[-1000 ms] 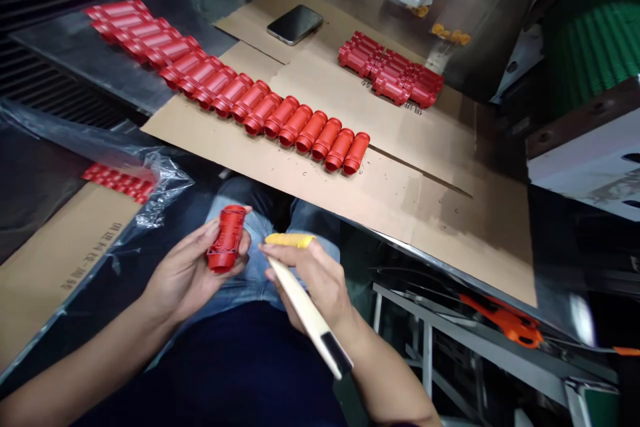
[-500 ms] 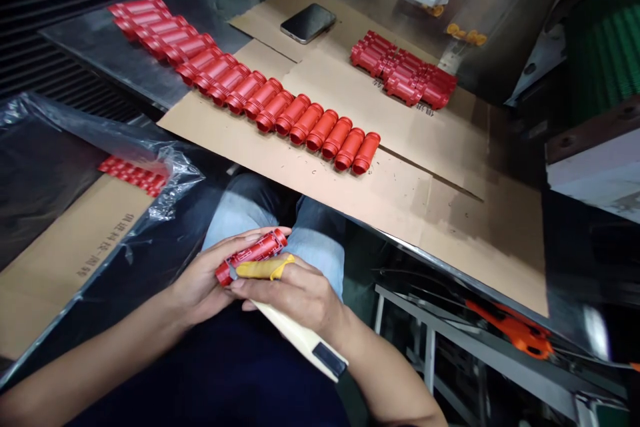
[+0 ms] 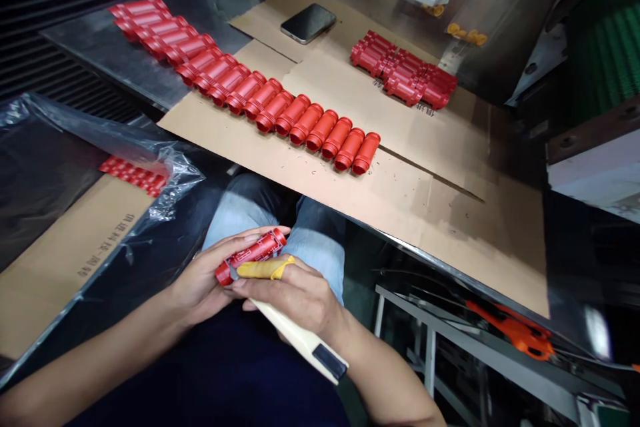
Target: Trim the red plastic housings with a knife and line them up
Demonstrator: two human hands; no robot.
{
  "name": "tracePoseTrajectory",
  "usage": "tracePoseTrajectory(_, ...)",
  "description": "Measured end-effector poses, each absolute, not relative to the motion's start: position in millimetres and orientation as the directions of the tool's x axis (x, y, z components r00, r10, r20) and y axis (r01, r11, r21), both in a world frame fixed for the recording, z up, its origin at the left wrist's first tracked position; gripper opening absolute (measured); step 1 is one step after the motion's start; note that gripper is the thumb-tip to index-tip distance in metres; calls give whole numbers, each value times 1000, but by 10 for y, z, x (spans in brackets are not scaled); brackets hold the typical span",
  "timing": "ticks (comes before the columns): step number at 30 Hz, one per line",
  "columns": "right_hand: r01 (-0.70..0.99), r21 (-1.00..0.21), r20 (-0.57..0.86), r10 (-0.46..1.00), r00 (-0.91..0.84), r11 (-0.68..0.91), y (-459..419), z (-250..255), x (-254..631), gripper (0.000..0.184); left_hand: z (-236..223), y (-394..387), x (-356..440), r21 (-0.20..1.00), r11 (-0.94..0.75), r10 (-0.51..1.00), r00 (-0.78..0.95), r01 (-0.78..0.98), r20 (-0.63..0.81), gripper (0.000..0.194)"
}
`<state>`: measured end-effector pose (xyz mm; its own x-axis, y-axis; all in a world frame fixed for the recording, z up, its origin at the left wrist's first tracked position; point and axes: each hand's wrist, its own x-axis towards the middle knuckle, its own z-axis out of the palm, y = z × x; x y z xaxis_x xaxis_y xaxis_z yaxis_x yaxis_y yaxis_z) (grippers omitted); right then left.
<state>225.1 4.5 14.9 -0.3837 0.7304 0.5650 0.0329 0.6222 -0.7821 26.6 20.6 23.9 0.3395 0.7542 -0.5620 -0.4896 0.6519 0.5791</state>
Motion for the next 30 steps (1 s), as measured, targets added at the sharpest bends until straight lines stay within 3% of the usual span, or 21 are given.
tracePoseTrajectory(5, 49, -784, 564, 743, -360, 619, 34, 202, 2230, 55, 234, 195, 261, 586, 665, 739, 297, -462, -604, 45)
tracePoseTrajectory(9, 56, -763, 573, 714, -403, 644, 72, 264, 2258, 27, 259, 194, 266, 602, 654, 744, 247, -458, -621, 48)
tracePoseTrajectory(14, 247, -502, 594, 538, -598, 829, 163, 354, 2286, 10, 260, 195, 279, 641, 633, 758, 183, -433, -626, 41)
tracePoseTrajectory(17, 309, -349, 610, 465, -642, 885, 196, 371, 2276, 10, 223, 193, 284, 649, 635, 759, 181, -419, -626, 40)
tracePoseTrajectory(18, 320, -354, 603, 476, -640, 879, 196, 374, 2274, 11, 209, 193, 286, 650, 636, 759, 184, -416, -625, 40)
tracePoseTrajectory(20, 288, -496, 546, 552, -630, 819, 174, 393, 2278, 12, 185, 196, 292, 658, 629, 765, 183, -414, -617, 38)
tracePoseTrajectory(22, 110, -731, 470, 614, -634, 674, 118, 432, 2293, 9, 167, 201, 297, 662, 619, 775, 190, -423, -603, 38)
tracePoseTrajectory(24, -150, -882, 424, 613, -667, 446, 46, 473, 2314, 4, 158, 207, 295, 643, 617, 779, 238, -454, -580, 42)
tracePoseTrajectory(27, -381, -908, 391, 671, -630, 172, -29, 469, 2357, 18, 161, 216, 270, 609, 600, 794, 293, -519, -533, 49)
tracePoseTrajectory(30, -280, -932, 326, 873, -363, 232, -31, 366, 2410, 19, 168, 218, 223, 648, 520, 843, 213, -556, -494, 57)
